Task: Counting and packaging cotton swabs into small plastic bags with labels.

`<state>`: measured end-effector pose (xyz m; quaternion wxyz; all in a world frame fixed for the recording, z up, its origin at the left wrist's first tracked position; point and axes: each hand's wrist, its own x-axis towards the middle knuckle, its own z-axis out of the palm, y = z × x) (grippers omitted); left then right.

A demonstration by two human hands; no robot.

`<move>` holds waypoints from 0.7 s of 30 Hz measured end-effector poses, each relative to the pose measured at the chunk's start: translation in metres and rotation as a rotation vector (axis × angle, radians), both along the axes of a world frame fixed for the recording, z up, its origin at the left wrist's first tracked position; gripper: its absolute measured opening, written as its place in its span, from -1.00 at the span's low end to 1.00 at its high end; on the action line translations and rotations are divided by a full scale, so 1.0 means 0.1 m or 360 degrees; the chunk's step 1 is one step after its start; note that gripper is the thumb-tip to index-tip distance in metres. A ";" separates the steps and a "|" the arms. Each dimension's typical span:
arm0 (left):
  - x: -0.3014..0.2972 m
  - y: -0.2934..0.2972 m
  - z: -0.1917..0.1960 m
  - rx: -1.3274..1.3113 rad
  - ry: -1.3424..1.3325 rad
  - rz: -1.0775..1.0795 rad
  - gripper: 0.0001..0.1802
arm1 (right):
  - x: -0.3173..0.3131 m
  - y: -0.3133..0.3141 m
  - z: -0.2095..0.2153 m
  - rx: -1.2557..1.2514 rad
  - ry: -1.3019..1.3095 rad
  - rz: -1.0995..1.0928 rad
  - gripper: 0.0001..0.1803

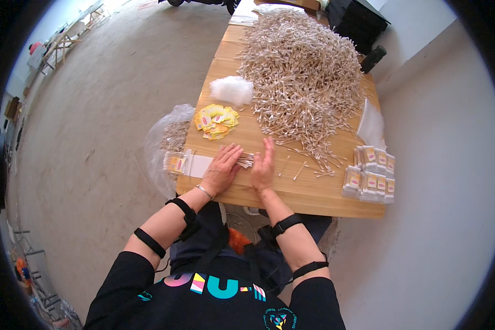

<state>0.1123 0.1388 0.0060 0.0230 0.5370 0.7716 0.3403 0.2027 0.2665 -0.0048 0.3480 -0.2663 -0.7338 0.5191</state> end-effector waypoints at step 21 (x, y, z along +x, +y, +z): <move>0.47 0.11 0.20 -0.0778 0.0375 -0.0046 0.05 | 0.37 0.10 0.05 0.0357 -0.0149 -0.0046 -0.56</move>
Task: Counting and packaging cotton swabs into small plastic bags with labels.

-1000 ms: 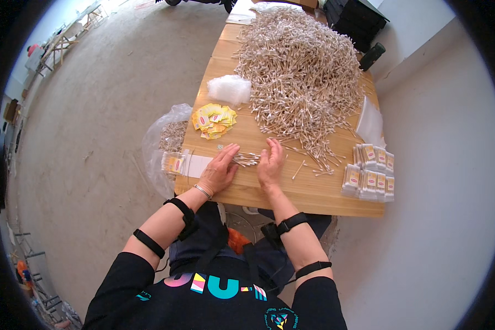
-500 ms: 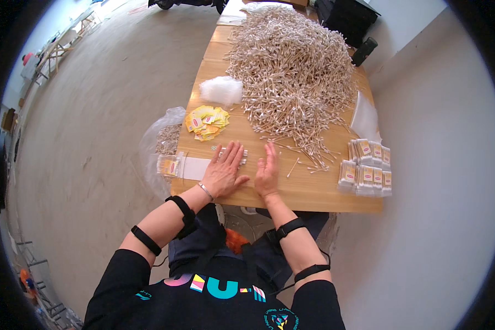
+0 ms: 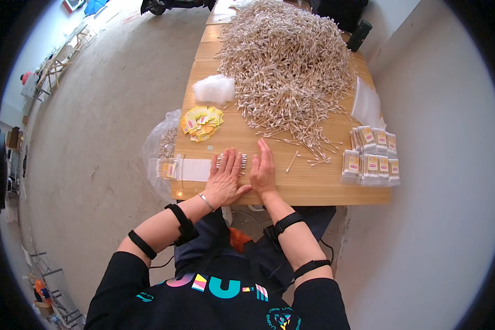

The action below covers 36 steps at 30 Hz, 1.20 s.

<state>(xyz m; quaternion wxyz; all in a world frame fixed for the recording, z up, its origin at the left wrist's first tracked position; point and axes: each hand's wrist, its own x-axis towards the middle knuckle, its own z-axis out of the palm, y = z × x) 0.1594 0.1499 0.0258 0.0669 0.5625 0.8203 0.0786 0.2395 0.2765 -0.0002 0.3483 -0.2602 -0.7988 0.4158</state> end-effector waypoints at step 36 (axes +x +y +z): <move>-0.24 0.05 -0.18 0.1040 -0.0863 0.0477 -0.25 | -0.41 0.16 0.15 0.0426 -0.0704 0.0172 -0.81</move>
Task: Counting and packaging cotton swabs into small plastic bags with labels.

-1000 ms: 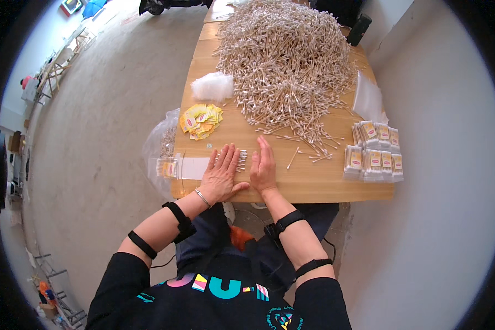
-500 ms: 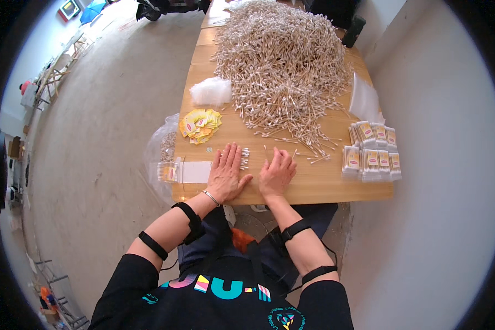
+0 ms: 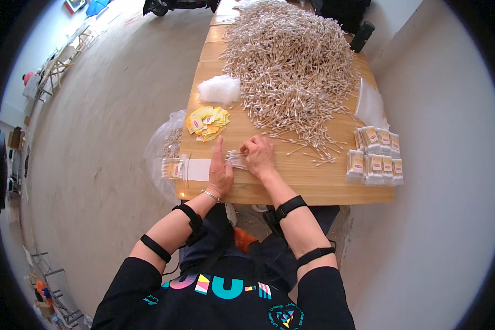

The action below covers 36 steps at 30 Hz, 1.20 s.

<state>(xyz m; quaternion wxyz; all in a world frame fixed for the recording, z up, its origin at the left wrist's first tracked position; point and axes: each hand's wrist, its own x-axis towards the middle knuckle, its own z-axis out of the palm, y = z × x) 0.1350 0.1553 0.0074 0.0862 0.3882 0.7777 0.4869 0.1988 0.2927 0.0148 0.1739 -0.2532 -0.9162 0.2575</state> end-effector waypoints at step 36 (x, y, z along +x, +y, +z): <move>-0.18 0.00 -0.20 0.0620 -0.0837 0.0212 -0.56 | 0.15 -0.52 0.07 0.0402 -0.0634 0.0330 -0.03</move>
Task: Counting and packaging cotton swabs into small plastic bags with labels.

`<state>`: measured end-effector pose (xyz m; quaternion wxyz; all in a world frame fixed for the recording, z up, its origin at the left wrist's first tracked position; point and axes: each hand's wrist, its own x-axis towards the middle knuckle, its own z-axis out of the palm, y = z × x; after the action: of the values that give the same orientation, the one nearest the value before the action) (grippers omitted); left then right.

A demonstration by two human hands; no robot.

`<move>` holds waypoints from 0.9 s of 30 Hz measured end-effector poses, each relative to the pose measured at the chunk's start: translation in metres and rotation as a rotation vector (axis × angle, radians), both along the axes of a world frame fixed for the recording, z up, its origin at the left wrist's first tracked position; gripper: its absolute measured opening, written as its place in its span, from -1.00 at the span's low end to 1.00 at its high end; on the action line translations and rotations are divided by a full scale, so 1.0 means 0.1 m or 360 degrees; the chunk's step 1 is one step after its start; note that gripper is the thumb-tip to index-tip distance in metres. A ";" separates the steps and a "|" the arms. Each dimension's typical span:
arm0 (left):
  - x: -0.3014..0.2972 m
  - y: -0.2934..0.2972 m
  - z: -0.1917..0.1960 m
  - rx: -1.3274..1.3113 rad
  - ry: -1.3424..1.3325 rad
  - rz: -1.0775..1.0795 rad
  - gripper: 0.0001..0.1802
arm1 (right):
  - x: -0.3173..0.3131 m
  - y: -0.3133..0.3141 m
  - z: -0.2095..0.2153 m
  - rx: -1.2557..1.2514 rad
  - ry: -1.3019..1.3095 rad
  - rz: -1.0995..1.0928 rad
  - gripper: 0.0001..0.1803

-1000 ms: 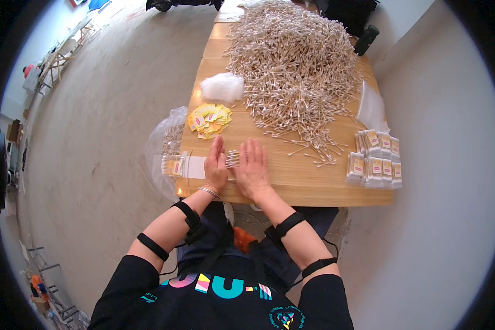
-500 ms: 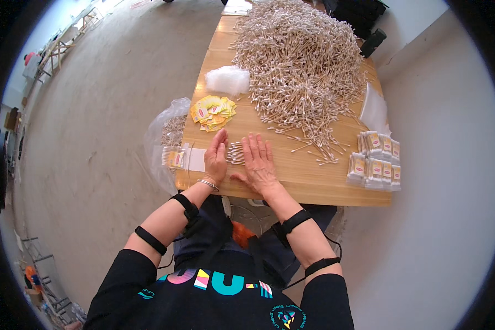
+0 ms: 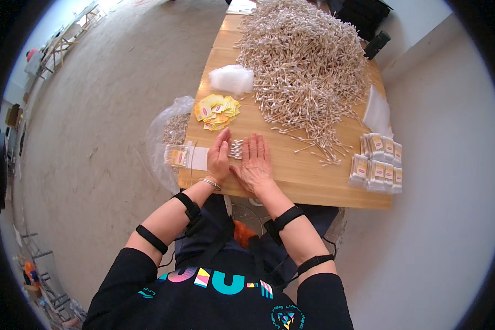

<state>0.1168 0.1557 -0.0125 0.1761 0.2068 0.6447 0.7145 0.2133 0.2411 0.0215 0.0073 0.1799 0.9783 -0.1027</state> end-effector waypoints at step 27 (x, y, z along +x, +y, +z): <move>0.03 0.14 0.16 0.0387 -0.0542 0.0017 -0.49 | -0.15 0.13 -0.19 -0.0379 0.0733 -0.0089 -0.48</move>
<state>0.1198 0.1701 0.0036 0.2526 0.0994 0.5158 0.8126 0.1982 0.2540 0.0024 -0.1974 0.1767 0.9298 -0.2556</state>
